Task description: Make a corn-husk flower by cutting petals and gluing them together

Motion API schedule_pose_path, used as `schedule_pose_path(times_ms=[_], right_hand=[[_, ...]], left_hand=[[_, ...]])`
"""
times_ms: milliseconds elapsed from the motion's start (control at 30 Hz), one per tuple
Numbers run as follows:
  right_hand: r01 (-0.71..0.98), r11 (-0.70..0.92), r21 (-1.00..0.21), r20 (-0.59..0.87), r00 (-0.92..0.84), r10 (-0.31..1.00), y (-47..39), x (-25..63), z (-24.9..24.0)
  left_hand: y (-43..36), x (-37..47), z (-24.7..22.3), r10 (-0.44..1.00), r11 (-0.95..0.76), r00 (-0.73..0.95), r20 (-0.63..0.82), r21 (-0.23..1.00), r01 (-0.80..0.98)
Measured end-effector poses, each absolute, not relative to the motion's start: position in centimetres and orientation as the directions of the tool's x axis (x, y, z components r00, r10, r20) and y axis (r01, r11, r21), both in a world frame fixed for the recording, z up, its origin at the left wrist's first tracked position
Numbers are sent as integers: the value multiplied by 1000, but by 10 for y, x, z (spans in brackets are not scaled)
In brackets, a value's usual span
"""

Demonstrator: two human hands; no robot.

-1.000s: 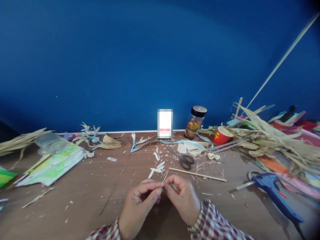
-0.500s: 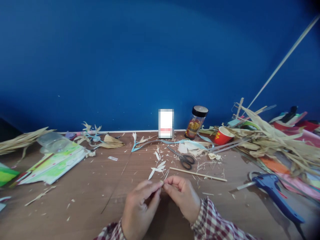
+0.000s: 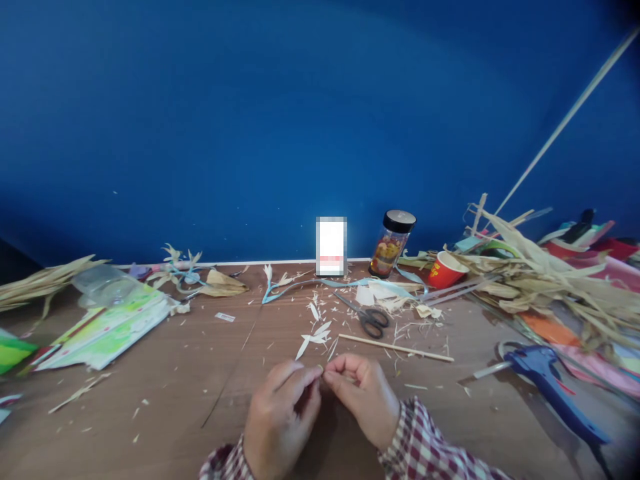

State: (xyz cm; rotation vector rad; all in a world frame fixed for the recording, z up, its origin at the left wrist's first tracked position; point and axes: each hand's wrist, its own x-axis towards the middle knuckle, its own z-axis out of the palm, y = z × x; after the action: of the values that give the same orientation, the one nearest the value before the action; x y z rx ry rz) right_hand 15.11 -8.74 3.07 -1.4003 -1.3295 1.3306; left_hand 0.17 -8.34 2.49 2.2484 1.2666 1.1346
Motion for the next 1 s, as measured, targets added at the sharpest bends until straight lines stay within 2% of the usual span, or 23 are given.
schedule_pose_path(times_ms=[233,533,633,733,833,1000], right_hand=[[193,-187,-963,-196,-30,980,-85,150,28],[234,-179,-956,-184,-4,983,-86,145,26],[288,-152,-945,-154,18,988,-87,143,26],[315,-141,-939,-141,22,990,-87,145,25],[285,-143,-948,-148,5,989,-85,149,23],[220,-156,-963,-163,-12,987,-81,154,20]], left_hand=[[-85,1,15,752,-622,404,520,360,695],[-91,3,15,727,-623,462,509,203,756],[-92,2,14,728,-626,447,520,239,742],[-92,2,14,742,-631,424,520,325,704],[-90,3,17,796,-591,378,472,478,650],[-84,6,22,924,-376,279,262,759,532]])
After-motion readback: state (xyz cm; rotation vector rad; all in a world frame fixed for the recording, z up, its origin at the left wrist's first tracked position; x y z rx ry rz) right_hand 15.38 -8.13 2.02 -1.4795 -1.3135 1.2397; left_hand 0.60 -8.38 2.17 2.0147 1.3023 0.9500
